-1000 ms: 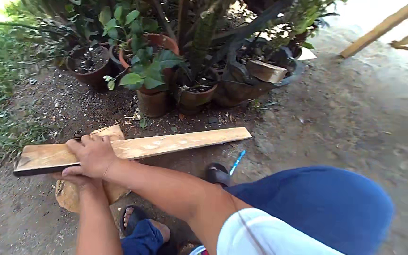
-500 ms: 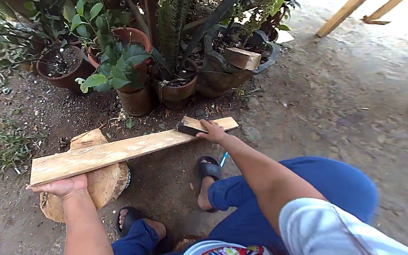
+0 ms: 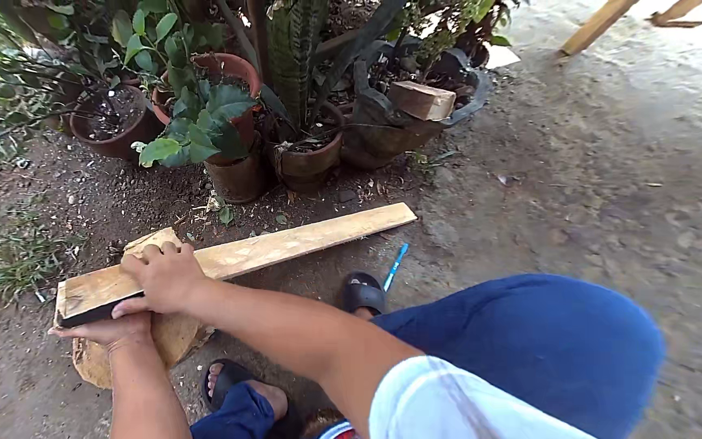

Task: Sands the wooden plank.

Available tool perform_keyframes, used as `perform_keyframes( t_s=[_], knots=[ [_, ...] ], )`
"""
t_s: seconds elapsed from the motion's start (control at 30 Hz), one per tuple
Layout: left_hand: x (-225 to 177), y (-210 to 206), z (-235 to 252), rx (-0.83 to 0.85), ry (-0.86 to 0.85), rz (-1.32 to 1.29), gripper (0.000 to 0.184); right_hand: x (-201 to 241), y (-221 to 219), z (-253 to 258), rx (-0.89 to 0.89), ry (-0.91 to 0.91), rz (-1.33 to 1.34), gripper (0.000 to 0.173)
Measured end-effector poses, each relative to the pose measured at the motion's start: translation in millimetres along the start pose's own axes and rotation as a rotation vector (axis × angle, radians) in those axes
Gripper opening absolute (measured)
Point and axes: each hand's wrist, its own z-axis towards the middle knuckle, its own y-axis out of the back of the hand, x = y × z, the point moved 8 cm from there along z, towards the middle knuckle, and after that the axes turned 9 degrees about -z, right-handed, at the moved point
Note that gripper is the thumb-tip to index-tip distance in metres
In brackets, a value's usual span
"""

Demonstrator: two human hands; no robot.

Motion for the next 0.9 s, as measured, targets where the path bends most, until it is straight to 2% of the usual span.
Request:
perform_keyframes(
  t_s=[0.07, 0.13, 0.23, 0.4, 0.47, 0.5, 0.57, 0.63, 0.77, 0.9],
  knots=[
    [0, 0, 0, 0.013, 0.017, -0.029, 0.093, 2, 0, 1, 0.037, -0.006, 0.010, 0.075],
    [2, 1, 2, 0.022, 0.044, -0.042, 0.096, -27, 3, -8, -0.001, -0.056, 0.000, 0.071],
    [3, 4, 1, -0.012, 0.071, -0.063, 0.097, -109, 7, -40, -0.091, -0.191, -0.096, 0.076],
    [2, 4, 2, -0.026, 0.056, -0.062, 0.094, -277, 15, -148, -0.065, -0.583, -0.230, 0.091],
    [2, 2, 0, -0.019, 0.057, -0.059, 0.093, -316, 18, -184, -0.061, -0.765, -0.189, 0.090],
    [2, 1, -1, -0.018, 0.058, -0.053, 0.093, -322, 20, -194, -0.064, -0.827, -0.166, 0.089],
    [1, -1, -3, -0.022, 0.072, -0.044, 0.093, -308, 23, -193, -0.069, -0.845, -0.151, 0.087],
    [2, -2, -4, -0.036, 0.081, -0.052, 0.093, -267, 25, -168, -0.069, -0.738, -0.161, 0.086],
    [1, -2, -5, -0.052, 0.090, -0.055, 0.093, -132, 17, -82, -0.068, -0.404, -0.140, 0.084],
    [-3, -5, -4, 0.080, 0.046, -0.031, 0.096, 11, 0, 6, -0.073, -0.177, -0.119, 0.081]
  ],
)
